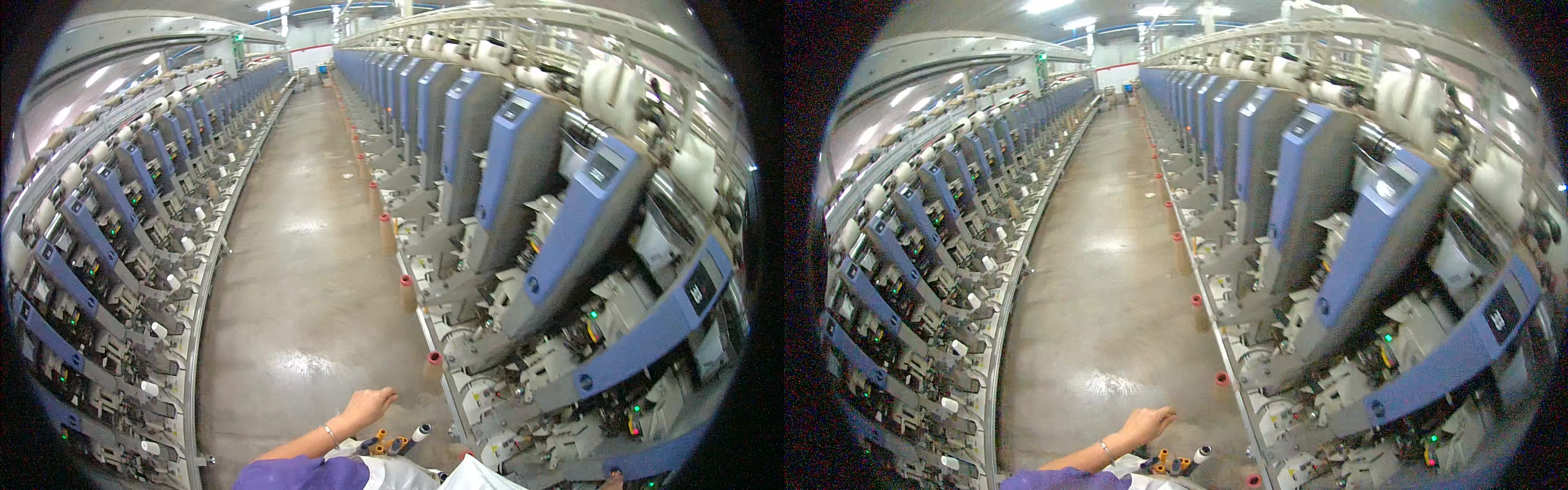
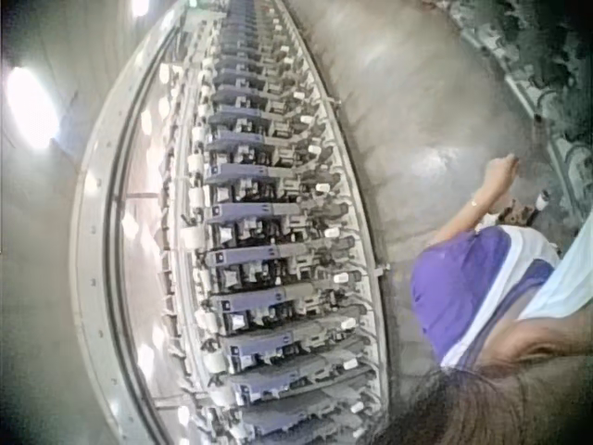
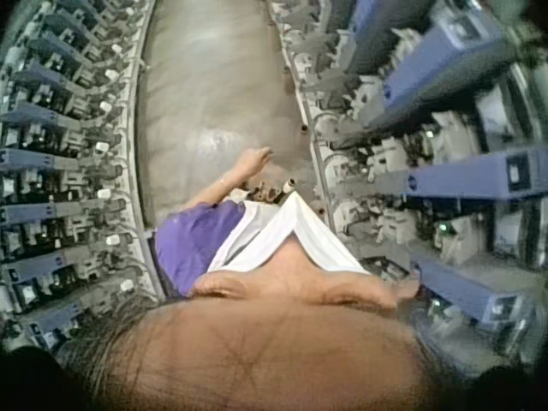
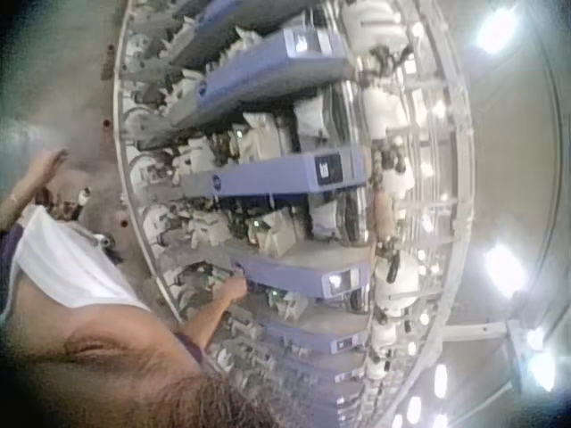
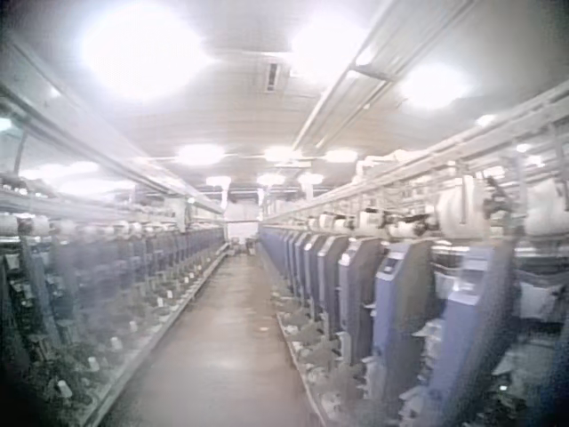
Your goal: The person walks along a row of textile machines and replaces empty spools with new ones. They remove empty spools from the top of each machine and install new spools, occasionally using a yellow tool to assist with the process.
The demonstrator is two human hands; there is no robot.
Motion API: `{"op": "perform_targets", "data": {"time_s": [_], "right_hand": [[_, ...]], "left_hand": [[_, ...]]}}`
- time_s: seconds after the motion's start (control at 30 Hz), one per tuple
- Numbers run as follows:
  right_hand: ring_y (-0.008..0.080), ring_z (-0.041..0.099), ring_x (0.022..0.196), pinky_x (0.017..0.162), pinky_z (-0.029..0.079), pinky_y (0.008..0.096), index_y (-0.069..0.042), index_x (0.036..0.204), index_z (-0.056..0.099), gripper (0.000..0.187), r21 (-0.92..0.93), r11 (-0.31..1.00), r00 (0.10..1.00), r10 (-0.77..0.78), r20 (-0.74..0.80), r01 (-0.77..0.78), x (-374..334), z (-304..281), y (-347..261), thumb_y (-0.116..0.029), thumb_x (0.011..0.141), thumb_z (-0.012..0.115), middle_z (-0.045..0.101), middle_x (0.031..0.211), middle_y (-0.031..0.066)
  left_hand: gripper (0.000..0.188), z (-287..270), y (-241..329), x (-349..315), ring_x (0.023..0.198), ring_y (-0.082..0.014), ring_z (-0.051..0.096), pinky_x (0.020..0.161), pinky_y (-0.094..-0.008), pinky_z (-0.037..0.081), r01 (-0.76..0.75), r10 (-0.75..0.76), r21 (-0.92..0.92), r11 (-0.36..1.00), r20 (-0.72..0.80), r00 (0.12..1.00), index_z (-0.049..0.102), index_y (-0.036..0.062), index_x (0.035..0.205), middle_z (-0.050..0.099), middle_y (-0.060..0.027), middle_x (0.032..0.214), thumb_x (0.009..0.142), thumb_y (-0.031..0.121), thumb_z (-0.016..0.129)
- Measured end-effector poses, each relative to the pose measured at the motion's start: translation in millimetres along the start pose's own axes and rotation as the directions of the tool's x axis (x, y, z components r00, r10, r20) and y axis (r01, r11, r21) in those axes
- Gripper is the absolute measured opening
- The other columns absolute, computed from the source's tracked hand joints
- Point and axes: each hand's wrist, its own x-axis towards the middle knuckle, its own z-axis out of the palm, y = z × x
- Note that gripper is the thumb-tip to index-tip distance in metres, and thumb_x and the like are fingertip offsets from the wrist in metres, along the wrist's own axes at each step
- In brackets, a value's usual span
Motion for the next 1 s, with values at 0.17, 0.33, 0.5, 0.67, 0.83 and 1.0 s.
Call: {"op": "perform_targets", "data": {"time_s": [0.17, 0.33, 0.5, 0.67, 0.83, 1.0], "right_hand": [[0.0288, 0.062, 0.058, 0.056, 0.048, 0.0429, -0.001, 0.078, 0.063, 0.039, -0.100, 0.993, 0.998, 0.066, -0.012, -0.067, -71.8, 2.3, -59.6, -0.031, 0.098, 0.050, 0.062, 0.064, 0.0144], [0.0284, 0.061, 0.055, 0.054, 0.048, 0.0429, -0.001, 0.076, 0.062, 0.039, -0.210, 0.978, 0.992, 0.010, 0.127, 0.017, -130.5, 61.2, -129.5, -0.030, 0.099, 0.050, 0.061, 0.063, 0.0146], [0.0275, 0.054, 0.045, 0.042, 0.042, 0.0421, -0.001, 0.072, 0.053, 0.036, 0.098, 0.995, 0.784, -0.085, 0.615, 0.031, -180.6, 144.7, -309.7, -0.026, 0.098, 0.049, 0.054, 0.056, 0.0148], [0.0230, 0.047, 0.040, 0.042, 0.038, 0.0397, 0.000, 0.060, 0.042, 0.038, 0.126, 0.980, 0.738, -0.201, 0.644, 0.156, -240.6, 143.4, -553.0, -0.018, 0.090, 0.056, 0.047, 0.050, 0.0118], [0.0164, 0.059, 0.058, 0.056, 0.046, 0.0312, 0.001, 0.089, 0.067, 0.025, 0.610, 0.788, 0.351, -0.596, 0.722, 0.081, -288.1, 193.3, -900.1, -0.024, 0.089, 0.063, 0.066, 0.071, 0.0061], [0.0202, 0.049, 0.127, 0.105, 0.041, 0.0353, -0.008, 0.141, 0.047, 0.056, 0.909, 0.406, -0.732, -0.592, 0.335, 0.088, -526.0, 213.6, -1241.3, -0.038, 0.096, 0.058, 0.051, 0.141, 0.0105]], "left_hand": [[0.023, -69.1, -166.3, 14.1, 0.072, -0.0359, 0.067, 0.063, -0.0483, 0.052, 0.112, -0.120, -0.057, 0.992, -0.156, 0.980, 0.066, 0.0126, 0.100, 0.069, -0.0146, 0.077, 0.096, 0.031, 0.053], [0.021, -163.9, -323.2, 50.2, 0.069, -0.0348, 0.067, 0.060, -0.0454, 0.053, 0.254, -0.260, -0.056, 0.966, -0.249, 0.933, 0.067, 0.0134, 0.099, 0.069, -0.0131, 0.074, 0.096, 0.030, 0.055], [0.021, -245.1, -431.3, 120.0, 0.068, -0.0331, 0.067, 0.059, -0.0442, 0.052, 0.263, -0.330, -0.262, 0.929, -0.259, 0.908, 0.067, 0.0133, 0.097, 0.069, -0.0115, 0.073, 0.095, 0.032, 0.058], [0.023, -267.3, -527.5, 194.8, 0.078, -0.0323, 0.069, 0.068, -0.0432, 0.053, 0.380, -0.388, -0.083, 0.921, -0.115, 0.914, 0.068, 0.0118, 0.100, 0.070, -0.0120, 0.080, 0.095, 0.031, 0.058], [0.033, -298.7, -602.0, 255.8, 0.096, -0.0207, 0.069, 0.086, -0.0332, 0.052, 0.525, -0.560, -0.583, 0.620, 0.140, 0.816, 0.065, 0.0070, 0.120, 0.073, -0.0110, 0.097, 0.097, 0.030, 0.056], [0.038, -372.3, -660.6, 336.4, 0.098, -0.0138, 0.065, 0.089, -0.0288, 0.050, 0.503, -0.701, -0.800, 0.327, 0.152, 0.697, 0.064, -0.0004, 0.121, 0.073, -0.0082, 0.100, 0.099, 0.030, 0.055]]}}
